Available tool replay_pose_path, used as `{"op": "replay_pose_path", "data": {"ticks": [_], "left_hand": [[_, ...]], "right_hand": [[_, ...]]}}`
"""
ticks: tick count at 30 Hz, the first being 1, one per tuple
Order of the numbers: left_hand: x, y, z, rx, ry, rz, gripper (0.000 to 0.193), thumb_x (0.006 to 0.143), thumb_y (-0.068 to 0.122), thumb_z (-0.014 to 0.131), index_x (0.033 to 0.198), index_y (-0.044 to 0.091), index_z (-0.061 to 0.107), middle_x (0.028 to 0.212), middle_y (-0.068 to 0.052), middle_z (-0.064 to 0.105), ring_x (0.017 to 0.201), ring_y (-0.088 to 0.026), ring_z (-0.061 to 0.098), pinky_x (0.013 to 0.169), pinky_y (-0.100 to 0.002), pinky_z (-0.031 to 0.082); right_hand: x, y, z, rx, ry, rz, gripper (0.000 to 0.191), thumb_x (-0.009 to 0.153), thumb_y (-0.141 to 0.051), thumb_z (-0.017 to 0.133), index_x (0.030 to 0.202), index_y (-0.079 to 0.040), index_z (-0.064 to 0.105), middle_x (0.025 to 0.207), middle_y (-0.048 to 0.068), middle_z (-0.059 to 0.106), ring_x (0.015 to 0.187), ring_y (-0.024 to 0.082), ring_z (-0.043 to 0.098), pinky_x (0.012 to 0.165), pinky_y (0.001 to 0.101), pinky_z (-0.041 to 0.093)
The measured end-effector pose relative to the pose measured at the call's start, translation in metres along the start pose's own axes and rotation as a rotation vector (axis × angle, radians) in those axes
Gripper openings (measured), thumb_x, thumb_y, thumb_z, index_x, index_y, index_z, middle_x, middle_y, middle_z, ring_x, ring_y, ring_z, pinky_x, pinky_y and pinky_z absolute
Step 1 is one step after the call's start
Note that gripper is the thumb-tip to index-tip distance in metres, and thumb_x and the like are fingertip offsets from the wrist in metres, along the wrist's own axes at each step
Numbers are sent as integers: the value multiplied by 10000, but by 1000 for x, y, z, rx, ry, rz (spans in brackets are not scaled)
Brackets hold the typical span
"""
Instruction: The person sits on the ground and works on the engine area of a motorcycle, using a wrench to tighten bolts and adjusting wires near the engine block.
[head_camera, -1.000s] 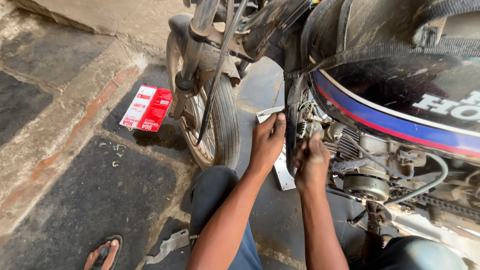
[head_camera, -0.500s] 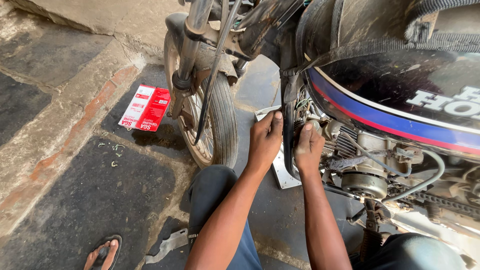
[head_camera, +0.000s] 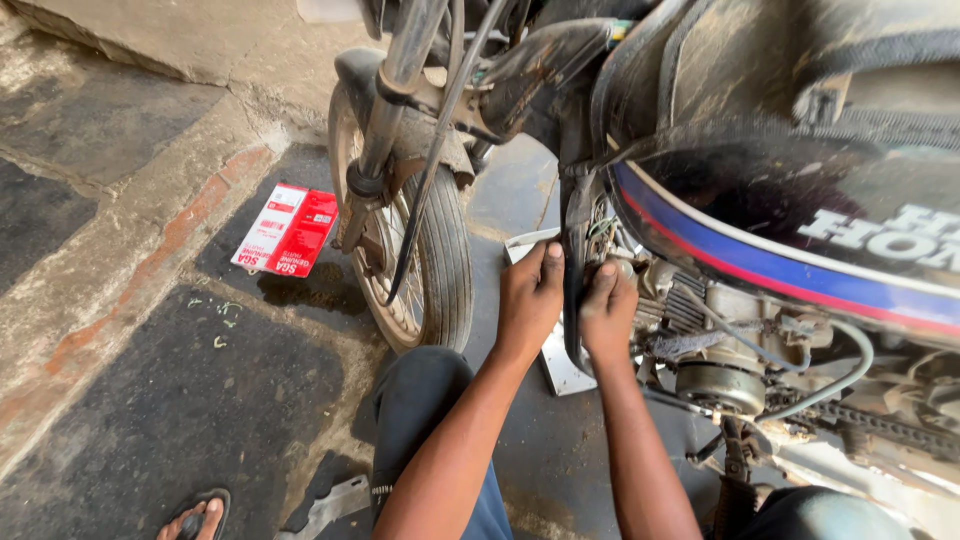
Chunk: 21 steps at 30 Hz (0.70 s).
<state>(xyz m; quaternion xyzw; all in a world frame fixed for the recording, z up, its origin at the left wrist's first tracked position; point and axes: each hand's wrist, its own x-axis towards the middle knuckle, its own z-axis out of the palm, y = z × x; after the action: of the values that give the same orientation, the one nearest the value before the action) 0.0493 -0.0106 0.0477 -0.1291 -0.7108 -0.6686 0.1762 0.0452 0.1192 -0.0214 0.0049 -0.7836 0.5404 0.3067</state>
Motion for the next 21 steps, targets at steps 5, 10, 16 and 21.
{"op": "replay_pose_path", "data": {"ticks": [5,10,16,21], "left_hand": [[4,0,-4,48,11,-23,458,1049,411,493,912,1,643,626,-87,571,550,-165,542,540,-372,441],[17,-8,-16,56,-167,66,656,1023,552,511,673,1,582,526,-69,531,512,-136,556,512,-359,422],[14,-9,-16,74,-158,60,660,1043,534,512,681,-14,574,527,-90,494,508,-164,522,511,-364,416],[16,-5,-15,73,-135,124,648,1055,524,519,714,-24,567,568,-82,503,514,-174,501,523,-357,407]], "right_hand": [[-2,-23,11,-220,153,-141,492,1155,-318,371,833,21,523,713,220,504,620,334,457,613,460,399],[-6,-46,13,-288,171,32,399,1116,-269,406,915,28,581,733,277,582,659,464,548,615,513,422],[-14,-63,13,-295,185,118,399,1113,-283,404,946,37,575,770,284,597,705,495,562,637,516,437],[-14,-66,8,-134,167,274,426,1118,-327,427,947,18,610,733,150,593,656,319,534,606,430,426]]}}
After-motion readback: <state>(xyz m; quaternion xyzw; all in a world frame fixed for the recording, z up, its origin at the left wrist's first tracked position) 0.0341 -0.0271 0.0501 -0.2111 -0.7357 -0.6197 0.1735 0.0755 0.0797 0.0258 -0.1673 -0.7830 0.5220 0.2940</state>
